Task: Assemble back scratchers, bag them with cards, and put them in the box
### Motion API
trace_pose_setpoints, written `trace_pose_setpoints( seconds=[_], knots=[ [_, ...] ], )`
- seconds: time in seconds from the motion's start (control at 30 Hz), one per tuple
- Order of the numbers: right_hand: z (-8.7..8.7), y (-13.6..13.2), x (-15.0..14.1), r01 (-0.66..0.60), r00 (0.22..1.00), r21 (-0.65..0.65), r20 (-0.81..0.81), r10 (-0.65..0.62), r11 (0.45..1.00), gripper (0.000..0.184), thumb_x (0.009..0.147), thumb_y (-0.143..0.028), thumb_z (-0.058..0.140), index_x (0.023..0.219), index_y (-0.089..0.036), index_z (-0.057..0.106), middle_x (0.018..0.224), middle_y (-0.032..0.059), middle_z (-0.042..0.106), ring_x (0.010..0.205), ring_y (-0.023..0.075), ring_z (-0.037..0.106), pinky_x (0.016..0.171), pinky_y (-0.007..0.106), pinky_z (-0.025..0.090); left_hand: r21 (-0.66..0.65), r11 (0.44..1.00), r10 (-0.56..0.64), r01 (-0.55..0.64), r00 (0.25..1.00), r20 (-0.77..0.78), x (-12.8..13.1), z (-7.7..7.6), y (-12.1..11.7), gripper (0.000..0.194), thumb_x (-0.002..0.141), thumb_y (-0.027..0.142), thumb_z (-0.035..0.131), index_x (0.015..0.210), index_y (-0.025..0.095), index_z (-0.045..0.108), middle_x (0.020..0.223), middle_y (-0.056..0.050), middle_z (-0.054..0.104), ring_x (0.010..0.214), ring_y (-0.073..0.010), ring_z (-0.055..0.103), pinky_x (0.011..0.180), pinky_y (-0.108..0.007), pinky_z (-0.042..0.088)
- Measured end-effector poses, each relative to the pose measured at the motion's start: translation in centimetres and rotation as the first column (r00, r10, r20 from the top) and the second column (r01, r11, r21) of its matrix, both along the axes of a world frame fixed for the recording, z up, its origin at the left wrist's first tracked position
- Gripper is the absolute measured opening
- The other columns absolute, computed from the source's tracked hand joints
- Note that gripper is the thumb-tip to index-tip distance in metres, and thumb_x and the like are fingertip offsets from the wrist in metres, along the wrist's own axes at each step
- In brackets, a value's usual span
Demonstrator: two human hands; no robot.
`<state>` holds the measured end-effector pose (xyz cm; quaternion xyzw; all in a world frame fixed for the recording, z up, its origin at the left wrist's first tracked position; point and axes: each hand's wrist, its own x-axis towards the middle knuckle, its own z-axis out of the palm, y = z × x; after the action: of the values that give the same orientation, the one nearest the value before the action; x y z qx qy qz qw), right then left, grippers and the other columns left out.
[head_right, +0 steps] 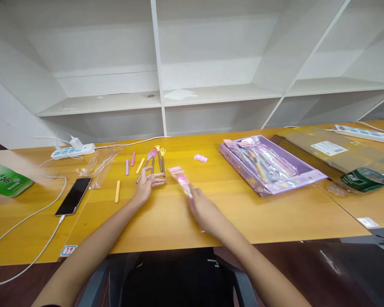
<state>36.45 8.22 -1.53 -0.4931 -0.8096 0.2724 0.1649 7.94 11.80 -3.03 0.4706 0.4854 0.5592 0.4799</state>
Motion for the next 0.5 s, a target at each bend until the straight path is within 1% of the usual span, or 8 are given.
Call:
trace_pose_setpoints(
  seconds=[0.07, 0.1, 0.2, 0.27, 0.3, 0.37, 0.43, 0.5],
  knots=[
    [1.5, 2.4, 5.9, 0.140, 0.982, 0.165, 0.100, -0.158, 0.976, 0.059, 0.108, -0.036, 0.040, 0.165, -0.022, 0.037, 0.119, 0.0200, 0.067, 0.094, 0.0349, 0.069, 0.081, 0.045, 0.053, -0.034, 0.998, -0.044, 0.043, 0.998, -0.033, 0.6, -0.2, -0.1, 0.062, 0.097, 0.064, 0.064, 0.133, 0.022, 0.035, 0.117, -0.016, 0.076, 0.086, -0.0225, 0.081, 0.086, -0.043, 0.066],
    [2.4, 4.1, 9.0, 0.248, 0.946, 0.259, 0.144, -0.291, 0.934, 0.057, 0.108, -0.033, 0.036, 0.164, -0.021, 0.040, 0.120, 0.0214, 0.066, 0.098, 0.0365, 0.069, 0.082, 0.045, 0.052, -0.047, 0.997, -0.059, 0.057, 0.997, -0.054, 0.8, -0.3, -0.2, 0.062, 0.098, 0.064, 0.063, 0.134, 0.023, 0.036, 0.116, -0.016, 0.077, 0.085, -0.0225, 0.081, 0.084, -0.042, 0.067],
    [4.5, 9.9, 17.3, 0.510, 0.732, 0.433, 0.234, -0.639, 0.743, 0.058, 0.111, -0.038, 0.032, 0.166, -0.024, 0.039, 0.131, 0.0262, 0.062, 0.104, 0.0389, 0.067, 0.082, 0.047, 0.049, -0.065, 0.994, -0.093, 0.086, 0.990, -0.102, 1.4, -0.2, -0.4, 0.059, 0.100, 0.063, 0.061, 0.135, 0.022, 0.037, 0.112, -0.015, 0.078, 0.083, -0.0227, 0.081, 0.079, -0.040, 0.067],
    [4.7, 13.5, 21.4, 0.561, 0.648, 0.452, 0.283, -0.707, 0.694, 0.061, 0.112, -0.043, 0.029, 0.169, -0.024, 0.034, 0.140, 0.0307, 0.058, 0.115, 0.0414, 0.065, 0.083, 0.048, 0.046, -0.067, 0.993, -0.109, 0.102, 0.987, -0.118, 1.5, 0.0, -0.5, 0.058, 0.100, 0.062, 0.061, 0.135, 0.022, 0.038, 0.109, -0.014, 0.078, 0.083, -0.0228, 0.081, 0.078, -0.039, 0.067],
    [4.3, 15.2, 22.9, 0.559, 0.632, 0.445, 0.318, -0.707, 0.700, 0.061, 0.112, -0.042, 0.028, 0.170, -0.022, 0.033, 0.144, 0.0326, 0.055, 0.120, 0.0414, 0.063, 0.084, 0.048, 0.045, -0.067, 0.992, -0.115, 0.108, 0.986, -0.121, 1.5, 0.1, -0.5, 0.057, 0.100, 0.061, 0.062, 0.135, 0.022, 0.039, 0.108, -0.014, 0.078, 0.083, -0.0228, 0.081, 0.077, -0.039, 0.067],
    [3.1, 17.9, 25.1, 0.531, 0.633, 0.354, 0.438, -0.638, 0.770, 0.062, 0.111, -0.039, 0.038, 0.167, -0.013, 0.039, 0.146, 0.0365, 0.053, 0.121, 0.0392, 0.063, 0.087, 0.045, 0.044, -0.065, 0.992, -0.116, 0.109, 0.986, -0.123, 1.3, 0.2, -0.6, 0.056, 0.101, 0.060, 0.062, 0.135, 0.022, 0.040, 0.107, -0.014, 0.078, 0.082, -0.0226, 0.081, 0.077, -0.039, 0.066],
    [1.6, 19.9, 26.2, 0.513, 0.643, 0.247, 0.525, -0.558, 0.822, 0.056, 0.106, -0.032, 0.051, 0.155, -0.007, 0.056, 0.134, 0.0364, 0.063, 0.110, 0.0351, 0.067, 0.084, 0.041, 0.045, -0.065, 0.993, -0.108, 0.101, 0.987, -0.122, 1.1, 0.1, -0.5, 0.055, 0.101, 0.059, 0.062, 0.134, 0.022, 0.041, 0.107, -0.013, 0.079, 0.082, -0.0224, 0.080, 0.077, -0.039, 0.066],
    [0.5, 21.1, 26.7, 0.494, 0.658, 0.228, 0.532, -0.532, 0.839, 0.047, 0.102, -0.025, 0.057, 0.143, -0.004, 0.068, 0.119, 0.0320, 0.071, 0.097, 0.0305, 0.069, 0.080, 0.037, 0.046, -0.069, 0.993, -0.099, 0.091, 0.988, -0.121, 0.9, -0.2, -0.3, 0.054, 0.101, 0.060, 0.062, 0.134, 0.022, 0.041, 0.107, -0.013, 0.078, 0.081, -0.0221, 0.080, 0.077, -0.039, 0.066]
  ],
)
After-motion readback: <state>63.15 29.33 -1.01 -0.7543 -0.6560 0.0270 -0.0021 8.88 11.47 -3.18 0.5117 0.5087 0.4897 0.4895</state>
